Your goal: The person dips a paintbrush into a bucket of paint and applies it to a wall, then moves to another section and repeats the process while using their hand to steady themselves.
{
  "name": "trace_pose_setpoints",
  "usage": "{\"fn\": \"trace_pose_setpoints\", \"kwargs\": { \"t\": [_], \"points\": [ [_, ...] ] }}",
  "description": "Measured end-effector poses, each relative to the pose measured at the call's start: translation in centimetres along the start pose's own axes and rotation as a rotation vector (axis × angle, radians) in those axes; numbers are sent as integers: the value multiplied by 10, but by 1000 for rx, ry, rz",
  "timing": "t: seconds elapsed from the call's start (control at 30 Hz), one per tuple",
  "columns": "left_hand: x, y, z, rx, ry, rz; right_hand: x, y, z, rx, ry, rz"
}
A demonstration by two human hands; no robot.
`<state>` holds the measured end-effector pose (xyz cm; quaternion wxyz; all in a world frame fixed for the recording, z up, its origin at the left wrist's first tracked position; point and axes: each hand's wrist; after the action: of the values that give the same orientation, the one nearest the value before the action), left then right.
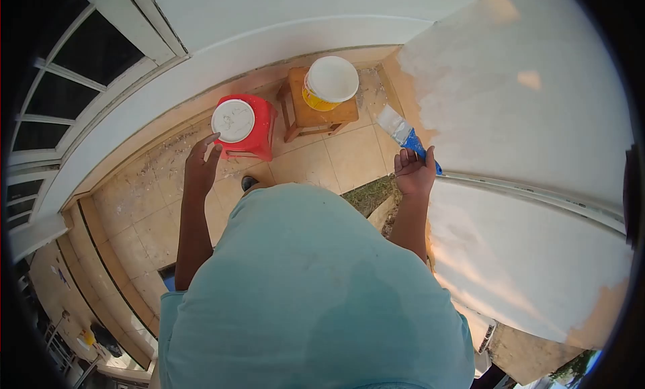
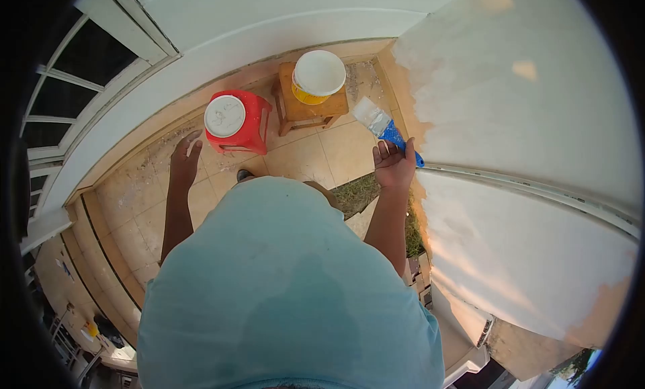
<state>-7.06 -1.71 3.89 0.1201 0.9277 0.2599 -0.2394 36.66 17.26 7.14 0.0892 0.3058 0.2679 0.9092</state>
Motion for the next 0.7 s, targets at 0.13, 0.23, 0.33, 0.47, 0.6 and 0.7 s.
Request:
{"fn": "trace_pose_setpoints", "kwargs": {
  "t": [0.13,0.23,0.33,0.47,0.6,0.7],
  "points": [
    [-15,4,20,-49,2,19,27,-18,-5,-7,195,11],
    [-19,12,26,-112,30,40,36,-41,-6,8,294,-19],
    [-11,17,29,-91,34,-15,62,-65,-7,4,479,6],
    [10,32,6,-95,9,-146,91,-133,-21,-19,827,96],
    [25,54,-17,-177,74,-417,119,-210,-47,-24,1213,283],
    [41,77,-32,-296,156,-563,132,-249,-66,-58,1417,370]
  ]
}}
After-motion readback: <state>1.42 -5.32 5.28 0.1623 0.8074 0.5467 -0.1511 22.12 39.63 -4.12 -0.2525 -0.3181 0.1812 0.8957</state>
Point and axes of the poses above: each hand's wrist, its own y-axis away from the middle knuckle, its own x-axis out of the palm, z = x × y, and after that the axes turned 5 degrees about y, right-handed
